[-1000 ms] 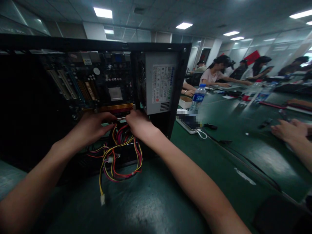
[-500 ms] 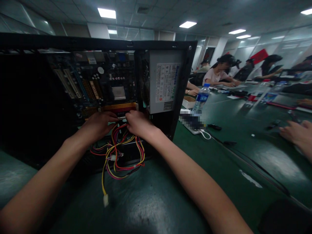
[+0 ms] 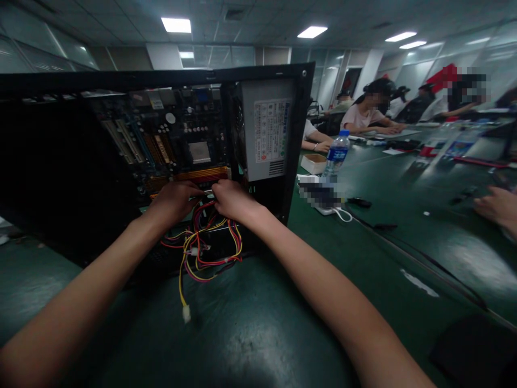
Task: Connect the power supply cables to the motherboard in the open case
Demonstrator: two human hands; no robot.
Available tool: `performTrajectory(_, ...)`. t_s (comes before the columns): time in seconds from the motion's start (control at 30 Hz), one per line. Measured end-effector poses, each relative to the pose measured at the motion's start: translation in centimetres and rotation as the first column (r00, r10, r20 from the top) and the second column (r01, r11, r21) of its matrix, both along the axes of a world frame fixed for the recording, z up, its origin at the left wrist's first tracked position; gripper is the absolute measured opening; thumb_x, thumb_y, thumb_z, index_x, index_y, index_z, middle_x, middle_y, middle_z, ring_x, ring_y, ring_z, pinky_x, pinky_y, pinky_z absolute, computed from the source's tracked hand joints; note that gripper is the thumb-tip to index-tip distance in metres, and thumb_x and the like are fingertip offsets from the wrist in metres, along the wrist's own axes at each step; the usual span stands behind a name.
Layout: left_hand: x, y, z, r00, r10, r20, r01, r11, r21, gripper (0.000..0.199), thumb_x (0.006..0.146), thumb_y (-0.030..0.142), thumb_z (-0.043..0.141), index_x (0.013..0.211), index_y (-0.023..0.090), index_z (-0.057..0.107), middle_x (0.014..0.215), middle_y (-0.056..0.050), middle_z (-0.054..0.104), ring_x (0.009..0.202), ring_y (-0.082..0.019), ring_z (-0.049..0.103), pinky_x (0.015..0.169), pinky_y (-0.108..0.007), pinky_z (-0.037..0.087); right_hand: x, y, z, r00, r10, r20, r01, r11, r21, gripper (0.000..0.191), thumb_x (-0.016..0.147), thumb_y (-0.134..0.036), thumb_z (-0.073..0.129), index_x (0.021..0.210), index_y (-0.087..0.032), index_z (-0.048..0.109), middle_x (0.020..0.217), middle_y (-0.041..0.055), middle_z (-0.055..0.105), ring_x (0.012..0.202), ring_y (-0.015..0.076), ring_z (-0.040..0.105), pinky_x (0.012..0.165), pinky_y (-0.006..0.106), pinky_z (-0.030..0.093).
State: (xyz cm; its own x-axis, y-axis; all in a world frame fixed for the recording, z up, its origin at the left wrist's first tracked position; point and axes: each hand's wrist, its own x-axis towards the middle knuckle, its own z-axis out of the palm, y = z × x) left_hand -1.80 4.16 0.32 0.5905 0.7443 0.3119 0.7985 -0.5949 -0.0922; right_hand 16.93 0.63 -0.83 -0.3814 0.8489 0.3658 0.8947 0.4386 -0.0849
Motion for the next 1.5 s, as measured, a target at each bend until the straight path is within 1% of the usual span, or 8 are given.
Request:
performTrajectory(0.17, 0.1, -0.2, 0.0, 0.999, 0.037, 0.029, -0.038, 0.999, 0.025, 0.027, 0.092, 0.02, 0.056, 0.106, 0.019, 0.079, 0.111, -0.011, 0.078, 0.107, -0.029, 0.073, 0.093, -0.037, 0.055, 0.1, 0.2, -0.2, 1.0, 0.019, -0.007, -0.018, 1.0, 0.008, 0.016, 0.089, -0.011, 0.062, 0.101, -0.009, 0.071, 0.108, 0.0163, 0.07, 0.103, 0.0253, 0.066, 0.081, 0.03, 0.046)
performTrajectory(0.33, 0.1, -0.5, 0.1, 0.999, 0.034, -0.013, -0.034, 0.998, 0.05, 0.028, 0.092, 0.018, 0.054, 0.105, 0.019, 0.08, 0.111, -0.011, 0.078, 0.108, -0.027, 0.073, 0.093, -0.034, 0.055, 0.1, 0.3, -0.3, 1.0, 0.023, -0.016, -0.022, 1.0, 0.014, 0.017, 0.088, -0.011, 0.061, 0.102, -0.01, 0.071, 0.11, 0.0158, 0.071, 0.103, 0.0251, 0.067, 0.08, 0.03, 0.046)
performTrajectory(0.5, 0.1, -0.6, 0.2, 0.998, 0.044, -0.043, -0.042, 0.998, 0.056, 0.029, 0.091, 0.019, 0.055, 0.107, 0.019, 0.079, 0.115, -0.011, 0.078, 0.109, -0.027, 0.073, 0.093, -0.034, 0.055, 0.1, 0.4, -0.3, 0.999, 0.024, -0.022, -0.024, 1.0, 0.011, 0.018, 0.089, -0.01, 0.06, 0.102, -0.01, 0.072, 0.111, 0.0148, 0.071, 0.101, 0.0236, 0.067, 0.079, 0.029, 0.045)
performTrajectory(0.7, 0.4, -0.4, 0.1, 0.992, 0.103, -0.075, -0.1, 0.994, 0.05, 0.028, 0.092, 0.018, 0.053, 0.104, 0.017, 0.079, 0.114, -0.011, 0.077, 0.108, -0.029, 0.073, 0.094, -0.035, 0.055, 0.0, 0.7, -0.4, 1.0, 0.02, -0.006, -0.02, 1.0, 0.019, 0.018, 0.089, -0.01, 0.061, 0.103, -0.009, 0.072, 0.111, 0.0151, 0.071, 0.103, 0.0246, 0.068, 0.079, 0.029, 0.045)
performTrajectory(0.83, 0.5, -0.4, 0.0, 0.994, 0.085, -0.075, -0.081, 0.995, 0.055, 0.03, 0.09, 0.015, 0.054, 0.106, 0.016, 0.079, 0.116, -0.012, 0.076, 0.109, -0.028, 0.072, 0.094, -0.035, 0.055, -0.1, 0.5, -0.3, 1.0, 0.018, -0.004, -0.018, 1.0, 0.0, 0.017, 0.089, -0.01, 0.061, 0.103, -0.01, 0.071, 0.112, 0.0144, 0.071, 0.105, 0.0249, 0.067, 0.078, 0.029, 0.045)
performTrajectory(1.07, 0.4, -0.3, -0.2, 0.996, 0.072, -0.052, -0.072, 0.997, 0.018, 0.029, 0.09, 0.015, 0.054, 0.105, 0.014, 0.079, 0.117, -0.014, 0.075, 0.11, -0.028, 0.071, 0.096, -0.035, 0.054, -0.1, 0.2, -0.1, 1.0, 0.022, -0.003, -0.022, 1.0, -0.01, 0.017, 0.09, -0.01, 0.061, 0.104, -0.009, 0.071, 0.114, 0.0151, 0.071, 0.105, 0.0249, 0.067, 0.078, 0.029, 0.044)
performTrajectory(1.37, 0.8, -0.2, 0.1, 0.985, 0.134, -0.11, -0.133, 0.991, 0.021, 0.03, 0.091, 0.016, 0.054, 0.108, 0.015, 0.078, 0.112, -0.015, 0.076, 0.109, -0.03, 0.072, 0.092, -0.036, 0.055, -0.1, 0.6, -0.4, 0.999, 0.029, -0.015, -0.029, 1.0, 0.004, 0.016, 0.089, -0.009, 0.061, 0.101, -0.01, 0.071, 0.111, 0.0144, 0.071, 0.102, 0.0243, 0.068, 0.076, 0.029, 0.044)
performTrajectory(1.5, 1.2, -0.6, 0.4, 0.984, 0.168, -0.066, -0.167, 0.986, 0.027, 0.032, 0.092, 0.018, 0.054, 0.116, 0.018, 0.075, 0.113, -0.016, 0.076, 0.107, -0.033, 0.072, 0.088, -0.039, 0.056, -0.2, 0.7, -0.4, 0.999, 0.037, -0.019, -0.037, 0.999, 0.02, 0.016, 0.088, -0.009, 0.061, 0.101, -0.009, 0.072, 0.11, 0.0147, 0.071, 0.101, 0.0239, 0.068, 0.076, 0.029, 0.044)
